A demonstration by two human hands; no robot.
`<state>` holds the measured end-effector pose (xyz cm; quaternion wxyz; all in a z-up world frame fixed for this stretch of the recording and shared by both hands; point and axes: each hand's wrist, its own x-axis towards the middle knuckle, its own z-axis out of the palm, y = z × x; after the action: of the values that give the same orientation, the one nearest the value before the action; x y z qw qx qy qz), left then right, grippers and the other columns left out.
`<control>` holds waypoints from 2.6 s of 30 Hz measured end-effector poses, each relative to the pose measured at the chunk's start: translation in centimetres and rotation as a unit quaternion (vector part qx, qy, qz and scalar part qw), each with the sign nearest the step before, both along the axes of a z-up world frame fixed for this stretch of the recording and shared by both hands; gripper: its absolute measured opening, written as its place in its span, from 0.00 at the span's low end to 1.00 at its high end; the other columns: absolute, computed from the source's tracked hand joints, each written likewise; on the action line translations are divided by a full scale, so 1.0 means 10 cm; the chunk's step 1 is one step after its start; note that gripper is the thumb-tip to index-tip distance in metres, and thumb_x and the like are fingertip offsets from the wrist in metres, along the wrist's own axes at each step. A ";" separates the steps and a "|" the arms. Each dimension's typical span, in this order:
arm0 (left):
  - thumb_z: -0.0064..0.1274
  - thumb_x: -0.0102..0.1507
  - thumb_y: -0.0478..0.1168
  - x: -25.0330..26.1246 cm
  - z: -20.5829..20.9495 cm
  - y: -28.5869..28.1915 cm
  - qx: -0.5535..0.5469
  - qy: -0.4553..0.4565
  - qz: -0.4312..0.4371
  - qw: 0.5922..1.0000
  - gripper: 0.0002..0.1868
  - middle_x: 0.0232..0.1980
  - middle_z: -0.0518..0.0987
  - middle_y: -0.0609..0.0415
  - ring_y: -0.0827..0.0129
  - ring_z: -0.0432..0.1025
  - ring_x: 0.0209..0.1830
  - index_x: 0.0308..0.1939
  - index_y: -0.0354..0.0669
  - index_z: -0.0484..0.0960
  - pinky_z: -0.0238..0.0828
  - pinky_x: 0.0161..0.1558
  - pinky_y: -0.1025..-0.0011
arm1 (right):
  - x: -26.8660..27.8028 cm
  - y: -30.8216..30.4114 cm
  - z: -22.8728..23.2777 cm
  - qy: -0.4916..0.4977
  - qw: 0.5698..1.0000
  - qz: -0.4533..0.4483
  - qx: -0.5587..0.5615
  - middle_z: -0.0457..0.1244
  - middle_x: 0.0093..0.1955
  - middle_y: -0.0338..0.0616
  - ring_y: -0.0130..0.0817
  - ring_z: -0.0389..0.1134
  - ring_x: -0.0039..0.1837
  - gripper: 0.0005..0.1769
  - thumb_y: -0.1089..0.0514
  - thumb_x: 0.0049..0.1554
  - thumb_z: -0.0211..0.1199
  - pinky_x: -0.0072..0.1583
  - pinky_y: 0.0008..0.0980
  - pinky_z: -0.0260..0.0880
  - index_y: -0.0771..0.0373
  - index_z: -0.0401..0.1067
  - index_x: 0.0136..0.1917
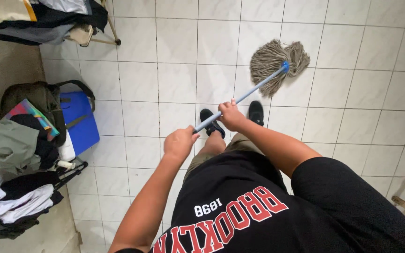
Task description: The person mops a tiled floor using a string mop, moving it back and forth across the surface. The camera is head-mounted and shows the hands and mop head throughout the clip.
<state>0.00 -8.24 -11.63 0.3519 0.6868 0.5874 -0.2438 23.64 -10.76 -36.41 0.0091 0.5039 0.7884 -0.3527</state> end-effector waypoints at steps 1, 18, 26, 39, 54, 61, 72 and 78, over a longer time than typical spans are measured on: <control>0.46 0.69 0.57 -0.02 0.12 0.03 -0.002 0.002 0.013 1.000 0.18 0.35 0.85 0.45 0.48 0.82 0.42 0.50 0.52 0.81 0.79 0.43 0.51 | -0.05 0.02 -0.02 0.030 0.999 0.020 0.009 0.61 0.54 0.48 0.54 0.61 0.69 0.12 0.49 0.56 0.65 0.77 0.65 0.41 0.56 0.74 0.49; 0.51 0.67 0.63 0.44 1.76 0.30 0.132 0.159 0.013 0.978 0.24 0.29 0.82 0.44 0.45 0.80 0.36 0.32 0.49 0.85 0.74 0.36 0.54 | -0.49 0.18 0.64 0.189 0.974 0.058 0.114 0.57 0.54 0.43 0.51 0.60 0.64 0.08 0.47 0.59 0.59 0.67 0.58 0.56 0.49 0.74 0.46; 0.52 0.66 0.56 1.86 0.46 -0.51 0.062 -0.026 -0.061 0.996 0.18 0.29 0.83 0.46 0.48 0.82 0.37 0.35 0.48 0.84 0.78 0.39 0.53 | 1.67 -0.92 0.38 0.090 0.976 -0.137 -0.147 0.54 0.63 0.55 0.70 0.54 0.71 0.20 0.52 0.60 0.59 0.74 0.59 0.53 0.54 0.60 0.63; 0.46 0.71 0.62 2.29 1.92 -0.91 0.162 0.194 -0.078 0.964 0.21 0.26 0.81 0.57 0.59 0.82 0.31 0.36 0.57 0.82 0.77 0.34 0.63 | 1.28 -0.69 1.38 0.274 0.956 -0.106 -0.003 0.56 0.57 0.51 0.55 0.59 0.65 0.19 0.59 0.55 0.62 0.72 0.51 0.56 0.57 0.59 0.58; 0.58 0.63 0.52 3.08 0.97 -0.81 0.133 0.003 -0.137 0.982 0.14 0.23 0.79 0.46 0.46 0.81 0.29 0.32 0.46 0.84 0.76 0.32 0.54 | 2.56 -1.42 0.31 0.183 0.944 -0.077 0.264 0.56 0.51 0.53 0.59 0.64 0.53 0.12 0.62 0.57 0.65 0.62 0.49 0.65 0.66 0.67 0.52; 0.54 0.65 0.52 3.31 0.09 -1.42 0.060 -0.068 -0.135 0.987 0.14 0.28 0.82 0.45 0.48 0.82 0.33 0.37 0.47 0.82 0.79 0.36 0.53 | 3.18 -2.04 0.31 0.072 0.981 -0.178 -0.018 0.57 0.54 0.53 0.70 0.62 0.64 0.20 0.50 0.59 0.64 0.76 0.59 0.51 0.59 0.60 0.57; 0.47 0.72 0.57 2.51 1.98 -1.21 0.184 0.168 -0.102 0.963 0.18 0.23 0.80 0.52 0.58 0.81 0.25 0.42 0.51 0.85 0.77 0.30 0.63 | 1.43 -0.91 1.31 0.304 0.945 -0.105 0.053 0.61 0.57 0.52 0.55 0.63 0.66 0.22 0.52 0.57 0.68 0.75 0.50 0.55 0.60 0.62 0.57; 0.47 0.70 0.59 2.35 1.86 -1.19 0.210 0.180 -0.077 0.958 0.20 0.25 0.80 0.48 0.49 0.80 0.27 0.46 0.51 0.86 0.77 0.31 0.54 | 1.30 -0.80 1.14 0.253 0.941 0.023 0.222 0.59 0.50 0.46 0.50 0.65 0.58 0.17 0.51 0.58 0.66 0.69 0.47 0.61 0.61 0.66 0.53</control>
<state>23.50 -20.17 7.00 0.0688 0.7334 0.6239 -0.2611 36.68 -18.79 -25.05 -0.2946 0.3686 0.8346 -0.2843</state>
